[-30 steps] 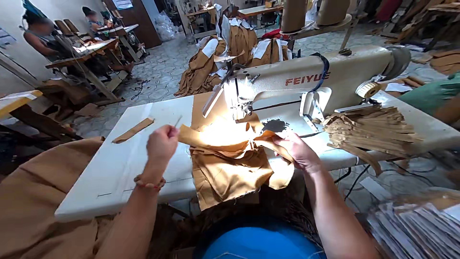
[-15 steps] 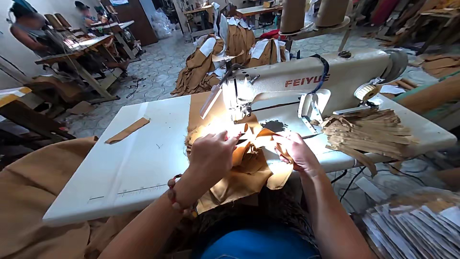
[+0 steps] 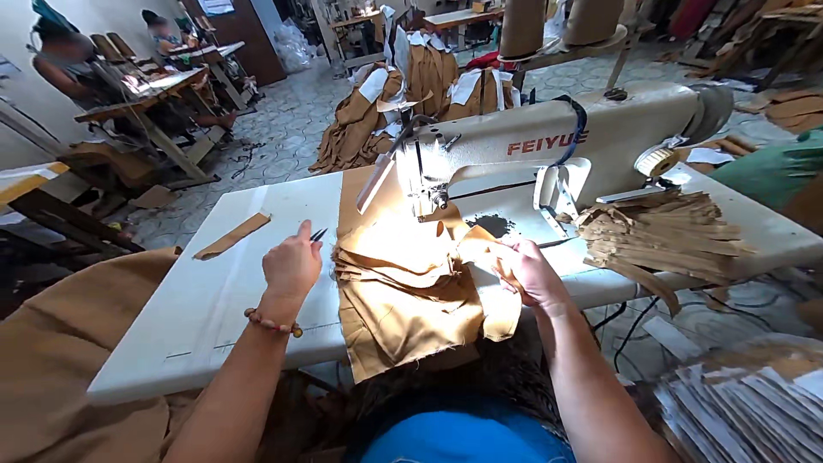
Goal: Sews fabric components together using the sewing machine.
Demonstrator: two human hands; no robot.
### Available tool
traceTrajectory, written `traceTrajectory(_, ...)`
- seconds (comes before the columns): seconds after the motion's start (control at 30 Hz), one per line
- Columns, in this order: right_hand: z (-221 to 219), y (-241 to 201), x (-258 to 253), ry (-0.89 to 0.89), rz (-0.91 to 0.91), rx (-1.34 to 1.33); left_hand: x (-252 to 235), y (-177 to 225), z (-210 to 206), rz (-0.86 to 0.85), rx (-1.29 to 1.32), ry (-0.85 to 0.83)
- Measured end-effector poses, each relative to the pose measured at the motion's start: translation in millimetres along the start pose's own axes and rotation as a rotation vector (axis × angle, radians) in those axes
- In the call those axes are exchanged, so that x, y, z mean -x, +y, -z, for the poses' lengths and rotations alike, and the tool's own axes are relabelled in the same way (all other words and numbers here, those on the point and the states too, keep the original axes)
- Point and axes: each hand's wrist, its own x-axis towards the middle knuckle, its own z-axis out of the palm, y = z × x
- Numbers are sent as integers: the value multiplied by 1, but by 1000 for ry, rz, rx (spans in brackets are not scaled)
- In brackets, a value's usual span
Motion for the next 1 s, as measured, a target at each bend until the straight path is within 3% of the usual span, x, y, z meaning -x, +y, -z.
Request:
traceTrajectory(0.07,0,1,1,9,8,9,4,4,10,76,3,25)
traceTrajectory(0.1,0,1,1,7,11,11,9,11,18,36,20,61)
traceTrajectory(0.3,0,-6,3,5,30,6,48,84,43,-634,119,198)
traceTrajectory(0.43,-2,-10,8,11,26,-13,50,123,33,-836,79,209)
traceTrajectory(0.6,-3,-11,10,-3,73,10,42,149,25,-875,12,140)
traceTrajectory(0.73,-3,-13,18,-13,105,6,39,140,24,-828,82,139)
traceTrajectory(0.87,-5,-15,34,-147,134,-26,51,109,38,-670,467,82)
traceTrajectory(1.0,-31,-5,47,-490,227,-58,76,91,45,-577,839,-162)
